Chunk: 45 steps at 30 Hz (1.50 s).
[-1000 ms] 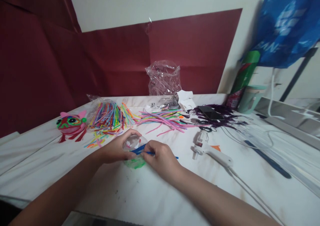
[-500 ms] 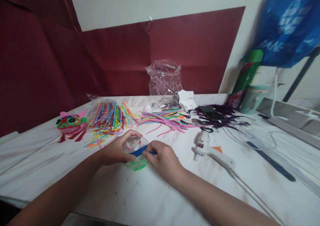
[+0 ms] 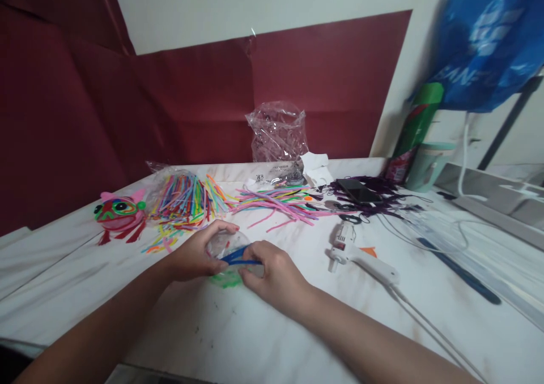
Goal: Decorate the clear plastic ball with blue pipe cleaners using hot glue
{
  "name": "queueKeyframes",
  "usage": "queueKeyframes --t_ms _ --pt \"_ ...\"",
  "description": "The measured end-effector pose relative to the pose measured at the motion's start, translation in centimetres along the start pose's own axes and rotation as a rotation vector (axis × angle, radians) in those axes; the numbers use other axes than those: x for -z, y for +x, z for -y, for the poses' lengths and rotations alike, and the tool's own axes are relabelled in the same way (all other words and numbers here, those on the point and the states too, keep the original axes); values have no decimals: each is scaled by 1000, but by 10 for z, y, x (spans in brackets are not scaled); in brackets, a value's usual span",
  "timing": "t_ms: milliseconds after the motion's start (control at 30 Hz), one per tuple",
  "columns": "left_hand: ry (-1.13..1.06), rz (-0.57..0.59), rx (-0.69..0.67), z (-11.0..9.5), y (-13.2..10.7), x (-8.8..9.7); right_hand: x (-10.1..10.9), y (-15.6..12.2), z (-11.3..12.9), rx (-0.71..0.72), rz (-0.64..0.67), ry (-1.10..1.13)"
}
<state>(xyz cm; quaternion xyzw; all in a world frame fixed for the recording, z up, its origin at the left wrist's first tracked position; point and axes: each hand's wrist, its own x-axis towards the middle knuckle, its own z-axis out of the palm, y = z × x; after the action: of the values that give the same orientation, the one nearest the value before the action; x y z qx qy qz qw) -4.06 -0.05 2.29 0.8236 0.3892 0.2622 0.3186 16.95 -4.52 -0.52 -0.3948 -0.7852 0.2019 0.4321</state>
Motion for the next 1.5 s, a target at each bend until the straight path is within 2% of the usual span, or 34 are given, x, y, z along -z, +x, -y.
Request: queueKeyframes --t_ms 133,367,800,1100,1300,1500 --pt "-21 -40 -48 6 1 1 4 2 -1 -17 -8 6" --pt "-9 -45 -65 6 0 -3 5 4 -3 -64 -4 22" --pt "31 8 -65 6 2 -6 2 3 -6 -41 1 -25" --pt "85 5 -116 -8 0 -6 -7 -4 1 -10 -36 -123" --pt "8 -1 -113 0 0 0 -6 -1 -2 -61 -46 -40" --pt "10 -2 -122 3 1 -3 -4 -1 -6 -50 -59 -48"
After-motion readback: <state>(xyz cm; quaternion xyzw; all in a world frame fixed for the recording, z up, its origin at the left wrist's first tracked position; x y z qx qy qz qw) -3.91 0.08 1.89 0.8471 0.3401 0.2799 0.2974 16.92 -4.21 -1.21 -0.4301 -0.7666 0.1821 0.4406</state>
